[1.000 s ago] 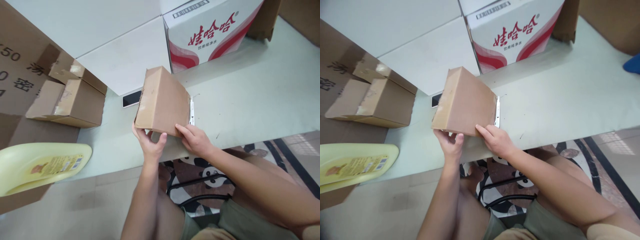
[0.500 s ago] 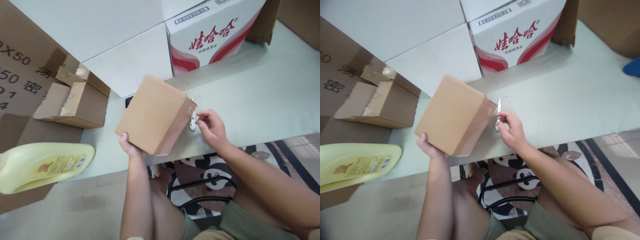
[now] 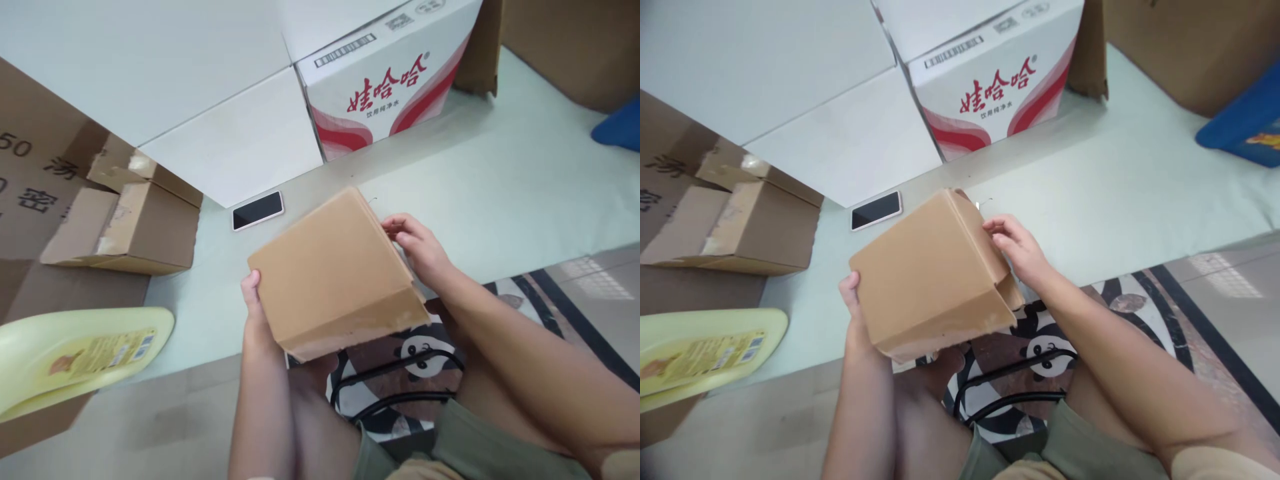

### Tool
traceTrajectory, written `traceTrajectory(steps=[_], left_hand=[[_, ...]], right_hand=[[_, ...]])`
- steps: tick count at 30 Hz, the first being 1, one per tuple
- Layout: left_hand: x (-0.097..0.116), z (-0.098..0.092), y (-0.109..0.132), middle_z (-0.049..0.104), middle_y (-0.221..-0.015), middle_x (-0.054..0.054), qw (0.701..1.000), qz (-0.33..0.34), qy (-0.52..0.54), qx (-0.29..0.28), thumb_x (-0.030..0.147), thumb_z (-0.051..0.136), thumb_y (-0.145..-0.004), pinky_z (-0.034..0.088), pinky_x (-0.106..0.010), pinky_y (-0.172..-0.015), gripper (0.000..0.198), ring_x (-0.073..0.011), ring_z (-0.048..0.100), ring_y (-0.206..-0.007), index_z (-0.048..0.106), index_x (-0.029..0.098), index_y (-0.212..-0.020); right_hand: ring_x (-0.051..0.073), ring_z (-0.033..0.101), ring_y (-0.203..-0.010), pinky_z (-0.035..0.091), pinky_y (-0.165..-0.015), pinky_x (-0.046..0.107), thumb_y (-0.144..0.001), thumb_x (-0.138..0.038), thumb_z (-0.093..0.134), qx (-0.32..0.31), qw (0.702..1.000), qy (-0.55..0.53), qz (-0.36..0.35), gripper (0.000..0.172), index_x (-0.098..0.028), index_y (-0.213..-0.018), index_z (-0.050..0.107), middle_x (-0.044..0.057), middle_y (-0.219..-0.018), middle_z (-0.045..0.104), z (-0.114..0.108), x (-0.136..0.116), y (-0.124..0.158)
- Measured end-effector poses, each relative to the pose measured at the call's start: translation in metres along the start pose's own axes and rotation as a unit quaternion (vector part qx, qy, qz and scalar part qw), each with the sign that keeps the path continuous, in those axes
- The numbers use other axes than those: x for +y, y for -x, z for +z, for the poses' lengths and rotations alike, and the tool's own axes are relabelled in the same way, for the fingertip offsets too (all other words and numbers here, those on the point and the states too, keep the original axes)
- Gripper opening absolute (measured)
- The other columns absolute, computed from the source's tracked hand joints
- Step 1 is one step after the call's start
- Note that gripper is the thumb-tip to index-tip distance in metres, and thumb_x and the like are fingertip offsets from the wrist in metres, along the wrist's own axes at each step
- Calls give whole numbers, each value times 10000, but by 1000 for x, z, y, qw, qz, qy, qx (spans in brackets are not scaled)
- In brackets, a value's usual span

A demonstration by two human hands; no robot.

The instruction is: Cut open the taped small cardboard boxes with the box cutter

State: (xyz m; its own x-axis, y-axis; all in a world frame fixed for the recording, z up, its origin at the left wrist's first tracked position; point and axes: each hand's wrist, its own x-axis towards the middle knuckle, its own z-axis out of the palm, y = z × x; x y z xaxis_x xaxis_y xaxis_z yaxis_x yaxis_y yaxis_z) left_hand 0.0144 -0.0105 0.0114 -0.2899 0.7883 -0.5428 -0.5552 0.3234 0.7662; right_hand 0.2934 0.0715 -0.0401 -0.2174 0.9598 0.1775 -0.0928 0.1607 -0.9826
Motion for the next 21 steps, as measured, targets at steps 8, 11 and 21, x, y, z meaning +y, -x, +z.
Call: traceTrajectory(steps=[8,11,21], left_hand=[[0,4,8,751,-916,-95,998,-62,-4,5,599,570,-679,573,-439,-628,552,-319,702,-770,701,197,-1034],[0,3,9,746,-901,-92,998,-65,-17,0,599,554,-695,566,-436,-616,529,-328,702,-788,692,202,-1017],[0,-1,10,726,-889,-85,998,-61,-18,-11,580,577,-684,553,-401,-617,526,-289,685,-750,678,200,-1033]], right_hand=[[302,515,-1288,414,-1078,510,-901,-619,562,-83,996,30,-16,424,-305,-1184,589,79,-1297,581,-5,-14,4],[308,488,-1335,381,-1100,527,-911,-630,545,-85,995,42,-23,438,-313,-1211,570,79,-1367,562,-6,-14,5],[328,470,-1379,381,-1099,554,-911,-649,534,-74,996,42,-17,462,-315,-1230,559,81,-1470,529,-1,-9,5]])
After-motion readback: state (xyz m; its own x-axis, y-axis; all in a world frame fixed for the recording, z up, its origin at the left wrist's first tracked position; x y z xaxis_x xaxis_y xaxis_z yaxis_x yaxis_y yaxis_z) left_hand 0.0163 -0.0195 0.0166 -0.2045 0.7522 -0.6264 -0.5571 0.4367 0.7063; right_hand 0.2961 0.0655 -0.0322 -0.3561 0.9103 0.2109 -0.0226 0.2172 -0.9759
